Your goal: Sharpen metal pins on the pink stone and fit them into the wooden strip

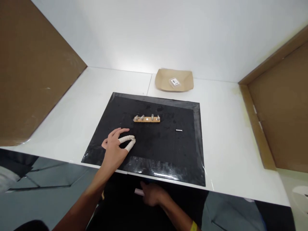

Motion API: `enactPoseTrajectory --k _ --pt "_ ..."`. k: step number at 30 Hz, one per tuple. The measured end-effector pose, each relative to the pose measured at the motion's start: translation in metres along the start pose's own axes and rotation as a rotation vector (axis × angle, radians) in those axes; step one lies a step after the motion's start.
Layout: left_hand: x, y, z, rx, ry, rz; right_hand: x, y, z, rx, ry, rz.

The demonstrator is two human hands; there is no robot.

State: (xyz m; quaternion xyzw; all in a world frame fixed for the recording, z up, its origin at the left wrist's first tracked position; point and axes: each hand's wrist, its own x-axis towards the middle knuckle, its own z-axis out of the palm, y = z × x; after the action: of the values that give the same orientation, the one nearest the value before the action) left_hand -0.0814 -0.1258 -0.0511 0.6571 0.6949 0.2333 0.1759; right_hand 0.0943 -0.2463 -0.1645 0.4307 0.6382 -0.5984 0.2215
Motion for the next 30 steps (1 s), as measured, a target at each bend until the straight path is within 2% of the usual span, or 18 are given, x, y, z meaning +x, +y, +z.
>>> enactPoseTrajectory --k 2,7,11,14,21,25,27,30 --pt "0.001 0.000 0.000 -0.002 -0.008 -0.001 -0.002 -0.003 -0.002 -0.030 -0.025 0.042" --pt "0.001 -0.004 -0.003 0.007 -0.041 0.014 -0.007 -0.007 -0.009 -0.078 -0.098 -0.013" --pt "0.000 -0.007 -0.006 0.001 -0.054 0.034 -0.011 -0.008 -0.012 -0.105 -0.082 0.025" --pt "-0.001 -0.007 -0.007 -0.003 -0.044 0.035 -0.012 -0.011 -0.010 -0.137 -0.105 -0.014" --pt "-0.002 0.003 -0.002 0.005 0.038 -0.023 -0.004 -0.013 -0.014 -0.172 -0.123 0.006" --pt "-0.004 0.007 0.006 0.029 0.120 -0.034 -0.014 -0.012 -0.022 -0.168 -0.163 -0.053" --pt "-0.005 0.006 0.008 0.029 0.133 -0.034 -0.022 -0.014 -0.026 -0.153 -0.141 -0.048" --pt "-0.007 0.002 0.007 0.008 0.109 -0.024 -0.041 -0.020 -0.027 -0.114 -0.020 0.005"
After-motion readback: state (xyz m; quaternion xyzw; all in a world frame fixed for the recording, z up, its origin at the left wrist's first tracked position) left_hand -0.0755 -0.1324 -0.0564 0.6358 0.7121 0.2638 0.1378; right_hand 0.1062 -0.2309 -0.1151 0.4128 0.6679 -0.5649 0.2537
